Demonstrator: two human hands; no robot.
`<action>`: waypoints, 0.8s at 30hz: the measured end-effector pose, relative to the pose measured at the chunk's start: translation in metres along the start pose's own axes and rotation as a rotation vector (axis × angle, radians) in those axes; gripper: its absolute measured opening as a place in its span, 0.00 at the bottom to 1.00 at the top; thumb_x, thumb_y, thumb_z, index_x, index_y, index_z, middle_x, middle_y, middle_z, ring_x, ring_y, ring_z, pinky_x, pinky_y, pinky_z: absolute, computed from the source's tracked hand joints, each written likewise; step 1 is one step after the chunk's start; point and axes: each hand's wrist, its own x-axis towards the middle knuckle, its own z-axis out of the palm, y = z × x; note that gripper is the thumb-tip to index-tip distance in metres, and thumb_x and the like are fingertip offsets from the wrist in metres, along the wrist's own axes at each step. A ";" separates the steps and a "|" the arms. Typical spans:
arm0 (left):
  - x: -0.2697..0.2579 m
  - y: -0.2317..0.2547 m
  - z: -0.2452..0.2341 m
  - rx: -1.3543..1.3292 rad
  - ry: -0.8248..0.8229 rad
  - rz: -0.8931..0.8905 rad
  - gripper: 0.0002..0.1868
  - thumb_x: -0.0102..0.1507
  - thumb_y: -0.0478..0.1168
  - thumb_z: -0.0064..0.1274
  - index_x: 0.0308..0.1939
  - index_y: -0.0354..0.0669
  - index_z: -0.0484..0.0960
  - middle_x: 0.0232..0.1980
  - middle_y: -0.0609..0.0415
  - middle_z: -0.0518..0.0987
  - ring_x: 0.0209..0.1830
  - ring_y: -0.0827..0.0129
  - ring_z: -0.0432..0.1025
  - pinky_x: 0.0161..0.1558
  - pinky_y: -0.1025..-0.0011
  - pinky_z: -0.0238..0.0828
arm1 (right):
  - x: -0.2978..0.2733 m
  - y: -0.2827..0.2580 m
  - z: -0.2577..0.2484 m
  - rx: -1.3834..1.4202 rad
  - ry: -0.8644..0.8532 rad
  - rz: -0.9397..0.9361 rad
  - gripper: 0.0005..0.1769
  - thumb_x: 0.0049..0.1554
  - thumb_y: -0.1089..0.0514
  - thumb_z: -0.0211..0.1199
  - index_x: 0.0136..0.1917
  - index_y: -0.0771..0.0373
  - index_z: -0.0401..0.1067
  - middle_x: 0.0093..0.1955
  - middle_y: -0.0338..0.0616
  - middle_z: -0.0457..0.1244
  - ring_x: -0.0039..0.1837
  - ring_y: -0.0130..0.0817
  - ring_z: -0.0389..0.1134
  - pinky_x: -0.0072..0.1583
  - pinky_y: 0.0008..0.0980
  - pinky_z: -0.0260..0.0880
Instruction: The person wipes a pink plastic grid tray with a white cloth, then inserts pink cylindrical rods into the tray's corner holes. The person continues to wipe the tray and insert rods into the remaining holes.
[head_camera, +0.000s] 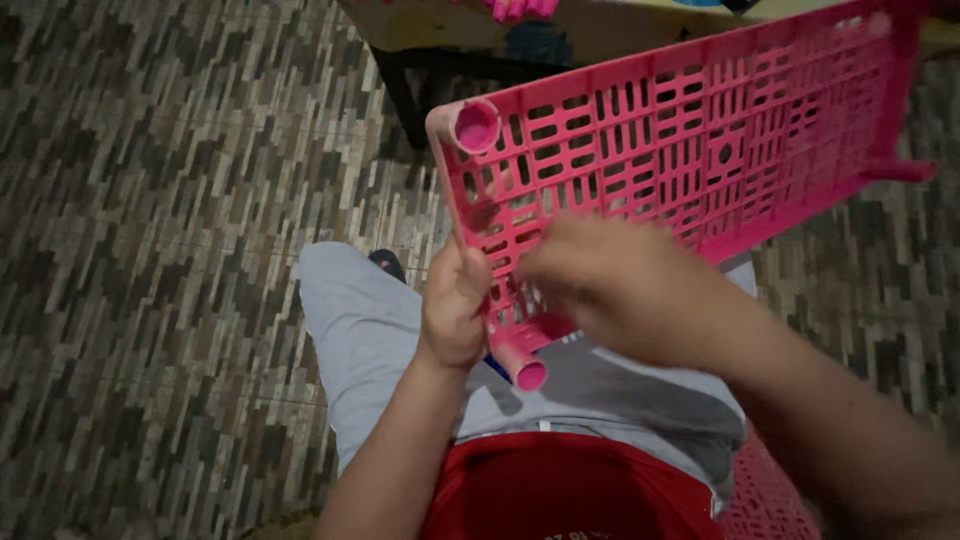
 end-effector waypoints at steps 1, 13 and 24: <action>-0.001 -0.002 -0.002 -0.004 0.011 0.006 0.39 0.74 0.59 0.47 0.76 0.30 0.60 0.71 0.44 0.72 0.69 0.60 0.70 0.70 0.62 0.68 | 0.001 -0.001 0.001 0.145 0.039 0.142 0.10 0.53 0.63 0.65 0.50 0.57 0.76 0.47 0.41 0.68 0.46 0.38 0.73 0.44 0.36 0.73; -0.009 0.012 -0.020 -0.110 0.117 -0.018 0.33 0.76 0.51 0.42 0.75 0.27 0.61 0.71 0.38 0.71 0.68 0.54 0.71 0.69 0.55 0.68 | -0.037 0.058 0.011 -0.209 0.181 0.127 0.07 0.49 0.67 0.65 0.42 0.61 0.76 0.43 0.45 0.66 0.44 0.42 0.71 0.46 0.39 0.72; -0.009 0.021 -0.015 -0.063 0.127 0.050 0.33 0.76 0.50 0.41 0.77 0.28 0.58 0.74 0.40 0.69 0.73 0.55 0.67 0.74 0.56 0.63 | -0.054 0.090 -0.003 -0.177 0.569 0.373 0.11 0.57 0.62 0.70 0.54 0.64 0.76 0.47 0.47 0.65 0.45 0.39 0.70 0.45 0.35 0.70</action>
